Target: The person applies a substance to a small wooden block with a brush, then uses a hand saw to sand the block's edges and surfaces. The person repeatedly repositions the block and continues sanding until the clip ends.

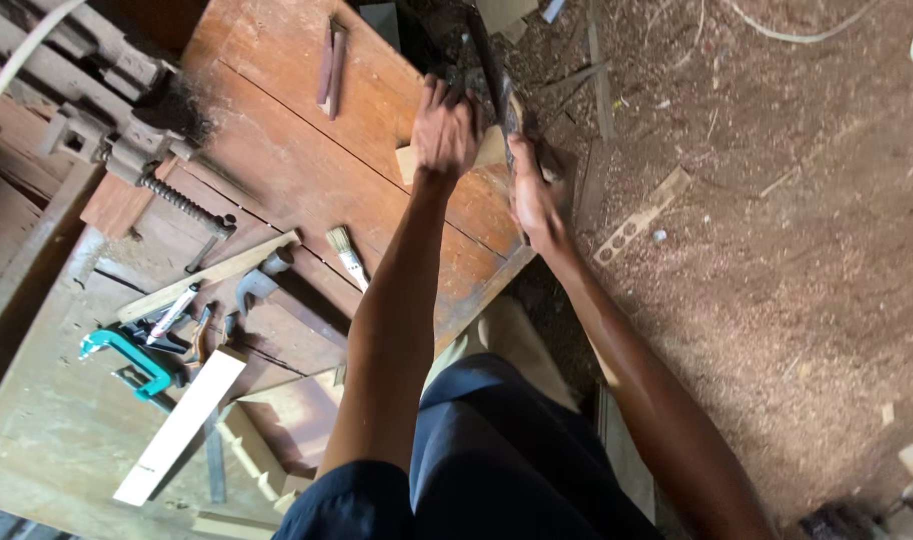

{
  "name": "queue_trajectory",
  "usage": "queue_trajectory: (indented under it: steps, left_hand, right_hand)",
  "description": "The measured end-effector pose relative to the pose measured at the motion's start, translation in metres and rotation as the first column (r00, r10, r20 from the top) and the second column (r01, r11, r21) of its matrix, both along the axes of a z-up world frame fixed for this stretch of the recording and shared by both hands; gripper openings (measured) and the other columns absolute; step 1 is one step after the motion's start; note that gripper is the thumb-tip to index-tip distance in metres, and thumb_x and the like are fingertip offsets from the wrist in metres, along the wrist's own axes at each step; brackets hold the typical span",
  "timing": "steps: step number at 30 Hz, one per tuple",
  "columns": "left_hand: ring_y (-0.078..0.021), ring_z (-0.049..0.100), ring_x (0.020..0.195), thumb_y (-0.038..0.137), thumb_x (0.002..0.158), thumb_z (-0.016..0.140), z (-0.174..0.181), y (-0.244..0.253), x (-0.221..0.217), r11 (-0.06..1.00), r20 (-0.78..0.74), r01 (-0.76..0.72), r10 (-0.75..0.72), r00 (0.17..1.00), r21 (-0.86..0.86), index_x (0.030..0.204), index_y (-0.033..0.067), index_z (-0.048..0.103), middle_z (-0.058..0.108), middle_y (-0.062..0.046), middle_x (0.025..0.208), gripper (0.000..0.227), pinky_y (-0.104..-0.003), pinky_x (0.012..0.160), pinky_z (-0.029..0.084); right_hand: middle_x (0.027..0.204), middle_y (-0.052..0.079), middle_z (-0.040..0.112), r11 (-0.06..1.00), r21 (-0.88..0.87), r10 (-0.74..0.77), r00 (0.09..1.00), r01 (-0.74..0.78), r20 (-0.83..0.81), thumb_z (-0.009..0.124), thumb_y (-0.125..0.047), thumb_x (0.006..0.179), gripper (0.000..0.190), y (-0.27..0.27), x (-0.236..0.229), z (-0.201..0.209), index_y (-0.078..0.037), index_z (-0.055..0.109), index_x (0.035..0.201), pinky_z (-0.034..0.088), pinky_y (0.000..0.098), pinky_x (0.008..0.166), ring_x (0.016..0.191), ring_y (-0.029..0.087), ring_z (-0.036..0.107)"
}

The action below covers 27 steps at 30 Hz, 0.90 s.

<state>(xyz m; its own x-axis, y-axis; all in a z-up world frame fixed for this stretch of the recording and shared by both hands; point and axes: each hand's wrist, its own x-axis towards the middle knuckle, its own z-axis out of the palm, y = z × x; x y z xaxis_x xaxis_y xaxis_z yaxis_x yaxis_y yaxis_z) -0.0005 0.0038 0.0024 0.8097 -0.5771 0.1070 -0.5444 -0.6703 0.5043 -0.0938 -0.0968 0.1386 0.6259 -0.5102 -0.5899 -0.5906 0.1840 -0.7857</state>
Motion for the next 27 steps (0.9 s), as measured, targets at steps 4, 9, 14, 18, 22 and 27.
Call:
queue_trajectory:
  steps: [4,9,14,18,22,27]
  left_hand:
    - [-0.0373,0.063,0.103,0.018,0.099,0.053,-0.014,0.002,0.003,0.998,-0.043,0.058,-0.056,0.997,0.031,0.096,-0.0074,0.072,0.072,-0.025,0.098,0.032,-0.049,0.113,0.037]
    - [-0.0381,0.063,0.109,0.018,0.101,0.051,-0.018,-0.003,-0.003,0.999,-0.058,0.037,-0.035,0.998,0.035,0.099,-0.0068,0.072,0.072,-0.027,0.105,0.033,-0.05,0.115,0.035]
    - [-0.0385,0.061,0.115,0.017,0.099,0.05,-0.013,0.0,0.0,0.999,-0.048,0.031,-0.03,0.998,0.028,0.1,-0.0068,0.072,0.071,-0.026,0.112,0.033,-0.05,0.116,0.034]
    - [-0.0398,0.06,0.117,0.019,0.099,0.051,-0.016,0.0,-0.002,0.996,-0.079,0.062,-0.057,0.995,0.063,0.101,-0.0063,0.073,0.07,-0.025,0.113,0.033,-0.051,0.117,0.031]
    - [-0.0421,0.059,0.114,0.031,0.085,0.056,-0.019,-0.002,0.003,0.991,0.02,0.092,-0.094,0.995,0.097,0.082,-0.0003,0.074,0.07,-0.027,0.111,0.036,-0.056,0.113,0.03]
    - [-0.0383,0.059,0.12,0.02,0.096,0.054,-0.02,-0.002,0.003,0.998,-0.072,0.06,-0.061,0.996,-0.006,0.098,-0.0027,0.074,0.07,-0.024,0.119,0.03,-0.052,0.116,0.03]
  right_hand:
    - [0.052,-0.007,0.052,0.997,-0.073,0.01,0.996,-0.017,-0.086,0.065,-0.04,0.097,0.033,-0.003,-0.003,-0.002,-0.015,0.061,0.077,0.043,0.0249,0.029,0.035,0.005,0.047]
    - [0.053,-0.006,0.053,0.994,-0.096,0.052,0.999,-0.05,0.014,0.066,-0.039,0.097,0.036,-0.008,-0.009,0.0,-0.013,0.06,0.073,0.039,0.0248,0.029,0.035,0.006,0.045]
    - [0.051,-0.006,0.051,0.997,-0.053,-0.052,0.998,0.049,-0.046,0.07,-0.036,0.095,0.037,-0.006,-0.002,-0.006,-0.013,0.058,0.07,0.038,0.0253,0.028,0.034,0.006,0.046]
    - [0.052,-0.006,0.046,0.996,0.047,-0.073,0.997,0.071,0.04,0.072,-0.037,0.097,0.039,0.003,-0.012,0.004,-0.012,0.055,0.071,0.035,0.0254,0.03,0.036,0.006,0.043]
    - [0.05,-0.006,0.048,0.995,-0.055,0.086,0.987,-0.079,0.139,0.067,-0.039,0.101,0.041,0.008,-0.023,0.034,-0.011,0.06,0.071,0.038,0.0254,0.031,0.035,0.006,0.046]
    - [0.045,-0.006,0.041,0.934,-0.282,0.238,0.97,-0.217,0.041,0.053,-0.032,0.106,0.04,0.022,-0.088,0.096,-0.014,0.057,0.07,0.026,0.0248,0.03,0.033,0.004,0.039]
